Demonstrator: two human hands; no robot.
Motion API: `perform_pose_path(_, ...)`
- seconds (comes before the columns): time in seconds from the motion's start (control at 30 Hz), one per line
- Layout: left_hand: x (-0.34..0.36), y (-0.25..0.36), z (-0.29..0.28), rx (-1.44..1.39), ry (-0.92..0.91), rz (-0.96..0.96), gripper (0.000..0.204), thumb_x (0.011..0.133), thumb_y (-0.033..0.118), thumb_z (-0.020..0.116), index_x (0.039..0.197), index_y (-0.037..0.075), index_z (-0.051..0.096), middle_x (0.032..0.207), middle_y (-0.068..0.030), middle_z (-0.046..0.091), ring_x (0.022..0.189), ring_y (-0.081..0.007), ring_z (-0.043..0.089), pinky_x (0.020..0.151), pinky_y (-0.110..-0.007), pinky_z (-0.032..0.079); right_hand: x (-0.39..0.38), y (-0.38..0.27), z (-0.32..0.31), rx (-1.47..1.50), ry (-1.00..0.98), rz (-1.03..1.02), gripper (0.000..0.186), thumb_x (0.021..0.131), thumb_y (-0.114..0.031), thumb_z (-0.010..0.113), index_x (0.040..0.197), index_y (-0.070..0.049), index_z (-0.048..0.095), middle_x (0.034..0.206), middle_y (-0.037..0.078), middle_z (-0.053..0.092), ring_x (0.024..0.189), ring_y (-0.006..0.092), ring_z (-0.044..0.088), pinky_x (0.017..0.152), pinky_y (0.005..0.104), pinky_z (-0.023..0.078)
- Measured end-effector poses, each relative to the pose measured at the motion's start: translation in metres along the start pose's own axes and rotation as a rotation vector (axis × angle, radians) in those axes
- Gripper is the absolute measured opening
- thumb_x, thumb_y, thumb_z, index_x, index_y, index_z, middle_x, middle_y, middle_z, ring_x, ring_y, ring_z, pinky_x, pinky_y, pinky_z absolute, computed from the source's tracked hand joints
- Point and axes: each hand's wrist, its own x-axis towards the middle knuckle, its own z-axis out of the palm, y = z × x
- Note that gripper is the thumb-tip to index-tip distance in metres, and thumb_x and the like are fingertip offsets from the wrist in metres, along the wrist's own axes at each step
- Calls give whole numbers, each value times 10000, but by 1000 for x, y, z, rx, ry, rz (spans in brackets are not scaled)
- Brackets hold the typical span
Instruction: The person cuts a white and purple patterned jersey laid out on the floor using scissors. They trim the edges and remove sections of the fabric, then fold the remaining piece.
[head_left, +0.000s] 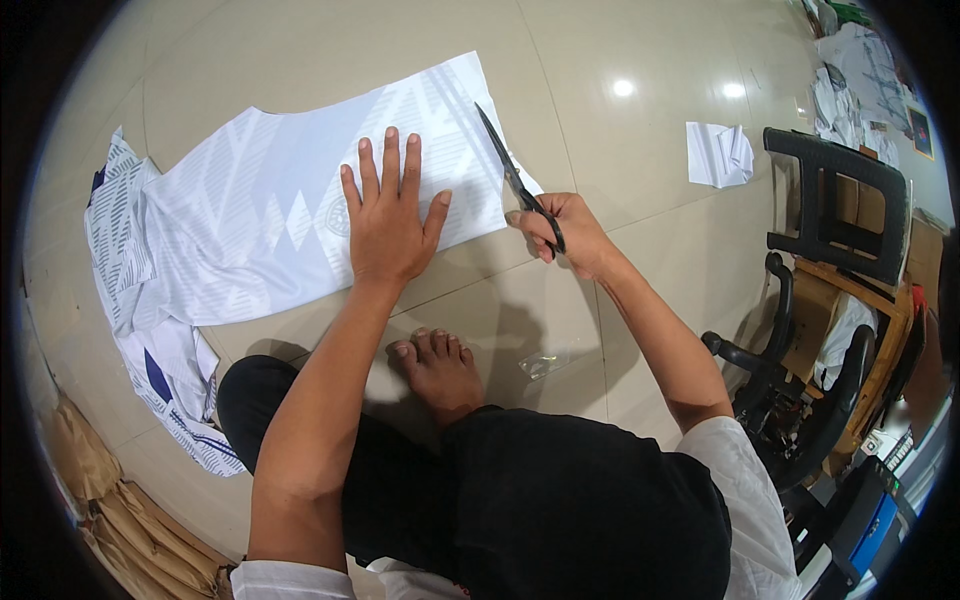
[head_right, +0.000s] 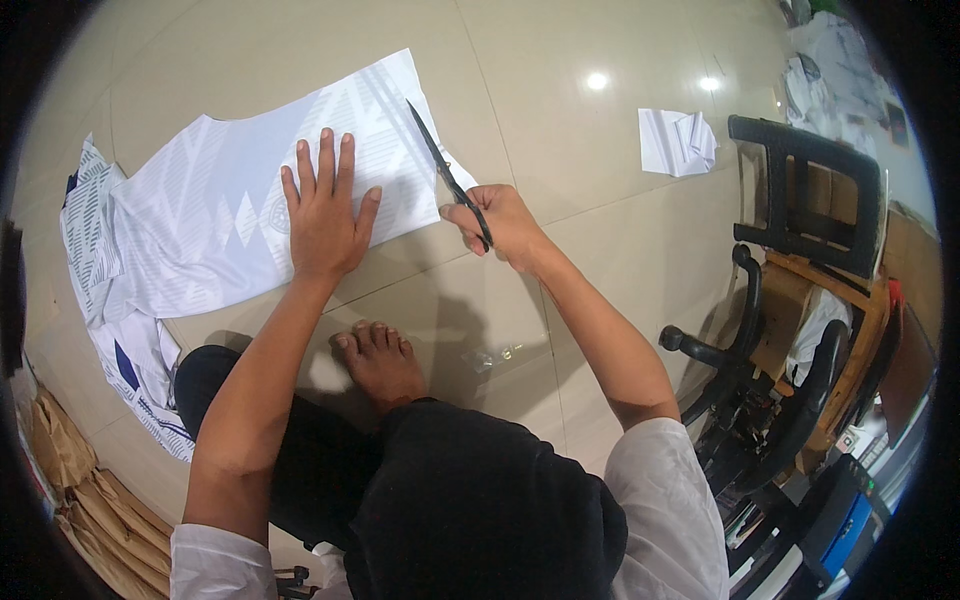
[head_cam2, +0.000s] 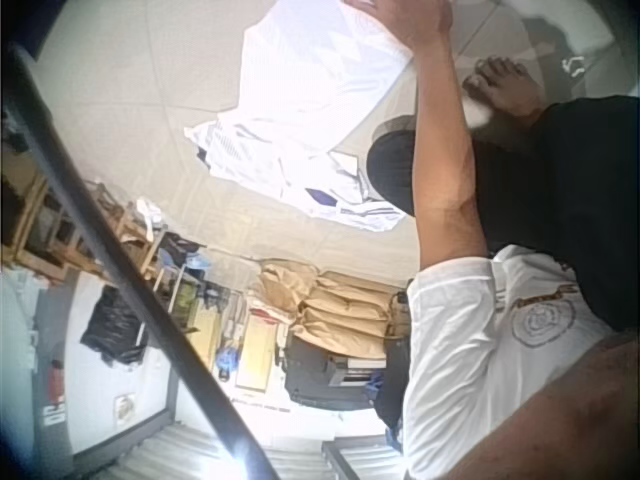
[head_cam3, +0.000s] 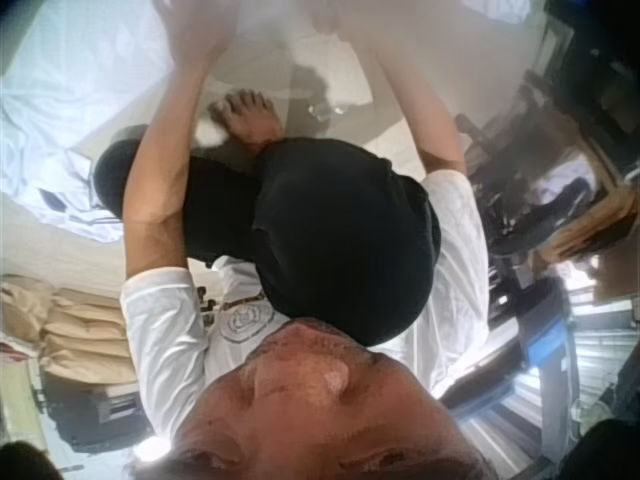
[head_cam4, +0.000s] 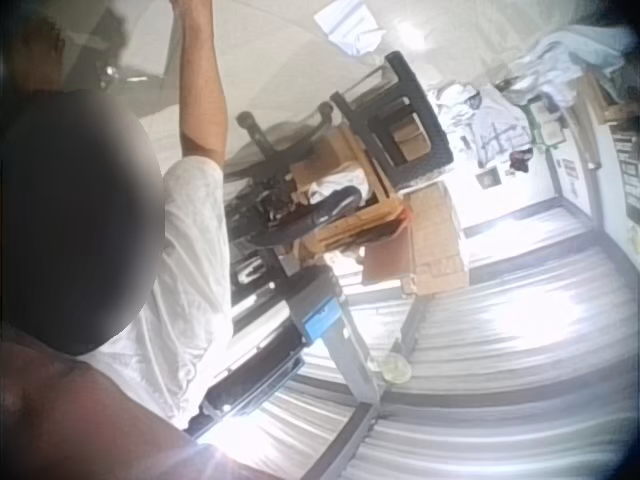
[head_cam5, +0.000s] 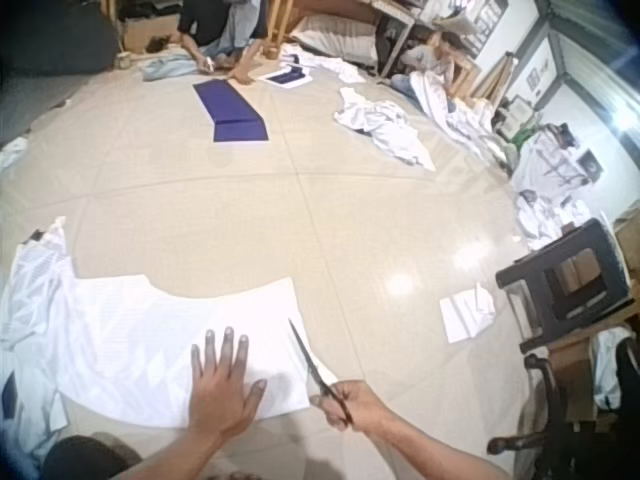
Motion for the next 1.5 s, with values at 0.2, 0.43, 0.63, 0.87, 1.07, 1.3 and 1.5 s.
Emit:
perform_pose_path(0.2,0,0,-2,-28,-25,-6,754,1144,492,512,1767,117,315,1835,-183,260,1681,-496,192,1327,-719,145,8,-13,2,25,-10,-8,364,944,-227,856,731,-108,586,601,-13,554,471,86,490,484,279,370)
perform_pose_path(0.43,1,0,-1,-27,-18,-4,759,1142,495,511,1771,121,307,1838,-177,252,1684,-488,191,1329,-717,144,15,-13,0,34,-16,-13,364,950,-220,855,731,-108,587,596,-10,563,467,87,494,482,278,366)
perform_pose_path(0.63,0,-1,0,9,21,6,759,1128,529,531,1747,126,358,1807,-168,317,1663,-487,255,1314,-718,205,11,-10,-2,9,-30,-23,345,950,-208,853,736,-100,605,590,-2,575,466,88,498,480,284,367)
perform_pose_path(0.87,0,0,0,6,-5,-3,766,1129,525,525,1757,127,336,1818,-168,293,1672,-483,225,1318,-717,183,18,-25,4,23,-30,-23,339,957,-235,838,743,-102,610,599,-8,555,476,88,486,479,281,372)
perform_pose_path(1.07,1,1,-1,-1,-25,-8,765,1135,516,514,1764,126,319,1827,-170,270,1679,-481,203,1325,-713,164,26,-27,4,43,-23,-15,326,958,-228,836,751,-102,618,611,-14,553,474,88,483,475,276,374)
perform_pose_path(1.3,1,0,1,23,8,1,764,1124,532,533,1745,120,361,1801,-174,326,1660,-489,256,1309,-719,209,26,-23,3,9,-34,-29,298,943,-203,849,764,-73,648,596,-10,576,461,87,505,469,278,385)
perform_pose_path(1.5,1,0,1,27,2,-1,768,1128,536,524,1751,123,348,1806,-172,321,1665,-486,249,1314,-718,201,23,-20,1,13,-35,-37,316,932,-218,858,746,-85,639,599,-9,575,462,86,507,463,273,384)
